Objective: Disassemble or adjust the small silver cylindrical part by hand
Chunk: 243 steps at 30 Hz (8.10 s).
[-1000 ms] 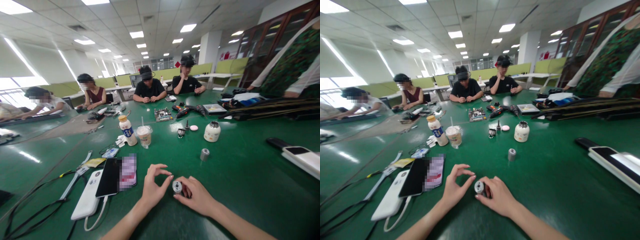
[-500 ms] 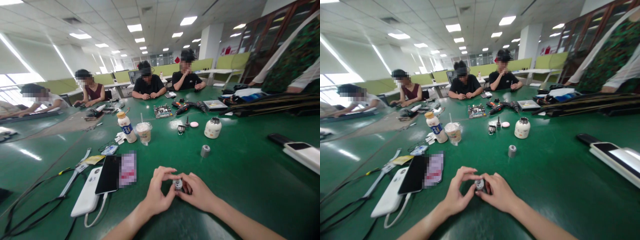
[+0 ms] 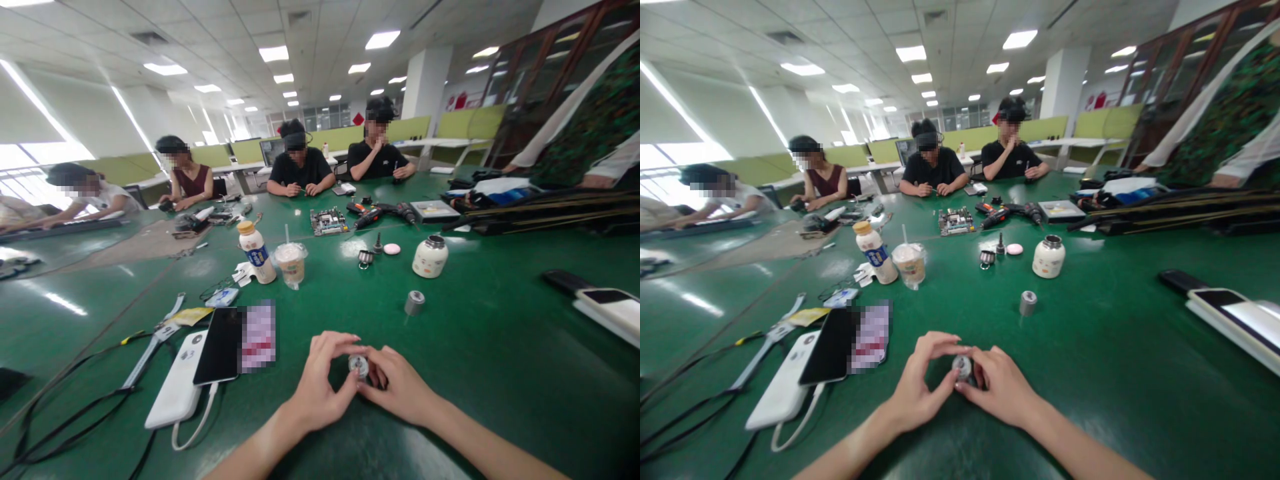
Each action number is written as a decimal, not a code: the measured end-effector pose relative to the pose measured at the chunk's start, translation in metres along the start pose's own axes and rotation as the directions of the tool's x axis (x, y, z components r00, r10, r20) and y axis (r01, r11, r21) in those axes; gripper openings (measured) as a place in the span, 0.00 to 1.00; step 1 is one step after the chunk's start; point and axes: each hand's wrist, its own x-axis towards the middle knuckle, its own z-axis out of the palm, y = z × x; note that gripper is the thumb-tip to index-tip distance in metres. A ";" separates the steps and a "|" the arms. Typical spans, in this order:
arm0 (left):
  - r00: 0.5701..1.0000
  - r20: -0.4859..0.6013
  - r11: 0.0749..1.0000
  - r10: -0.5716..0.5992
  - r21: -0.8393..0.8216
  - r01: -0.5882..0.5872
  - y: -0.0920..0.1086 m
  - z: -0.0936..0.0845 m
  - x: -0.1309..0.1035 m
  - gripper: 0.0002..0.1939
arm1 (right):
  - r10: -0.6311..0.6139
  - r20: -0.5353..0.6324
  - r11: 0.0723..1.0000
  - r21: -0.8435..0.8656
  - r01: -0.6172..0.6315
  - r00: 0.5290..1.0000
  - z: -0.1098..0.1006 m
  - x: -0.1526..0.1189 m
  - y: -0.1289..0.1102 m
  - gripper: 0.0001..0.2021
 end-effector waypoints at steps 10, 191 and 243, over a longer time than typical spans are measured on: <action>0.996 -0.070 0.998 -0.047 0.028 0.049 -0.005 0.002 0.001 0.21 | 0.004 0.019 1.000 0.025 -0.005 1.000 -0.005 0.003 -0.006 0.08; 0.992 -0.094 0.986 -0.079 0.142 0.092 0.001 0.006 0.000 0.19 | -0.008 -0.006 1.000 0.030 0.008 1.000 -0.006 -0.001 -0.009 0.09; 0.999 -0.016 0.993 -0.034 0.115 0.036 0.003 0.004 0.000 0.18 | 0.004 -0.023 1.000 0.006 -0.004 1.000 -0.002 0.001 -0.005 0.06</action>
